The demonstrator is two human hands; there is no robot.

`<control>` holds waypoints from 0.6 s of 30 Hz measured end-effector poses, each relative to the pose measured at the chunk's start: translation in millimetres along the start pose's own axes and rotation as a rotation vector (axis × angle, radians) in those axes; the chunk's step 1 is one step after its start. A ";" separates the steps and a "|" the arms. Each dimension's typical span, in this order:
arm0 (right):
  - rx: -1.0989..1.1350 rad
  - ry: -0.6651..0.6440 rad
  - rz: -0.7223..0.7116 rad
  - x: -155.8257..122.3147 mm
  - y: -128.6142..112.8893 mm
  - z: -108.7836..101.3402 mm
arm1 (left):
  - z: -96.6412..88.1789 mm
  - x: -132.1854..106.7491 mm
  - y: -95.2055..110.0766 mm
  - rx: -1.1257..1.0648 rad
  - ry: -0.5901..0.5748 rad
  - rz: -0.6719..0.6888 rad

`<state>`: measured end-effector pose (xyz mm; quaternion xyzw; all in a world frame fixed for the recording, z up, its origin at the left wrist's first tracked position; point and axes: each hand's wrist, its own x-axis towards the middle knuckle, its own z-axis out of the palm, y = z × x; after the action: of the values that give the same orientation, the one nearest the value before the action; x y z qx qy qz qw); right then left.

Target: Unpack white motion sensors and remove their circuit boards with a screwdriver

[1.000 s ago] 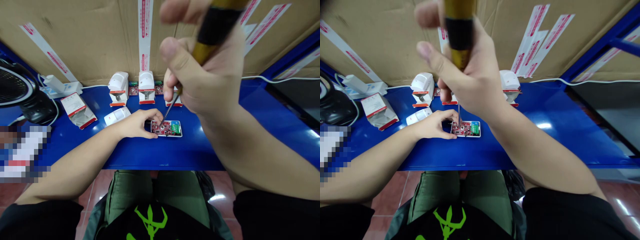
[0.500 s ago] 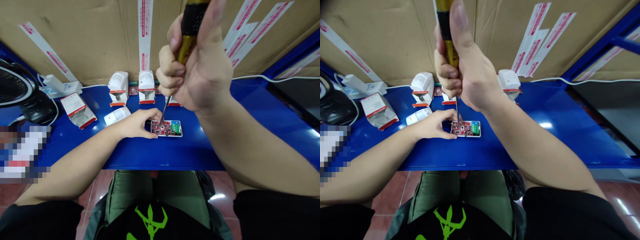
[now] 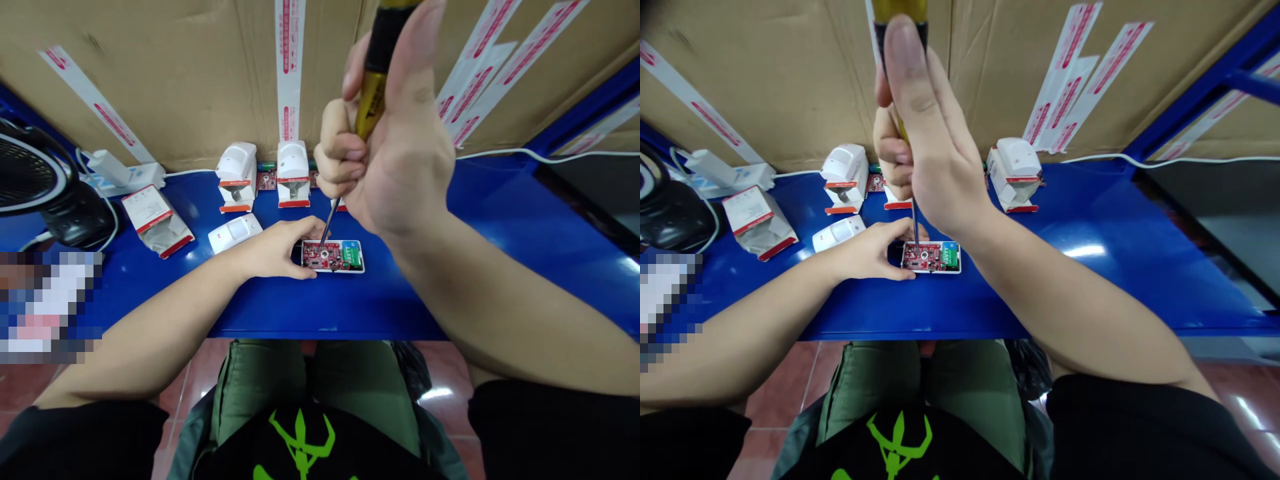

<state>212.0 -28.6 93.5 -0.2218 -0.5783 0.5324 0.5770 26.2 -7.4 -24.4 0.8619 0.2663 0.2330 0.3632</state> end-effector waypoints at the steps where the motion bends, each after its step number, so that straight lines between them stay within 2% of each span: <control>1: 0.003 -0.063 0.026 1.4 -2.8 -2.2 | -0.2 0.0 0.7 -0.004 0.000 0.000; 4: -0.001 -0.227 0.078 5.0 -6.7 -5.5 | -0.3 0.6 1.9 -0.010 0.002 0.020; 6: -0.004 -0.249 0.102 5.8 -4.8 -3.9 | 0.3 1.3 2.2 -0.012 0.009 0.032; 8: -0.012 -0.207 0.096 4.0 -0.3 0.8 | 1.1 2.1 2.0 -0.012 0.013 0.033; 13: -0.085 0.019 -0.092 -8.4 9.3 19.3 | 2.5 2.2 0.0 0.012 0.005 0.037; 16: -0.088 0.077 -0.092 -10.3 3.0 21.0 | 2.2 1.4 0.8 0.039 0.020 0.047; 18: -0.095 0.056 -0.036 -6.5 -8.6 10.6 | 1.3 0.8 3.5 0.057 0.033 0.049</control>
<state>207.0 -41.0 100.6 -0.2533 -0.5905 0.4875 0.5911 28.6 -9.6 -22.4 0.8743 0.2574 0.2483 0.3282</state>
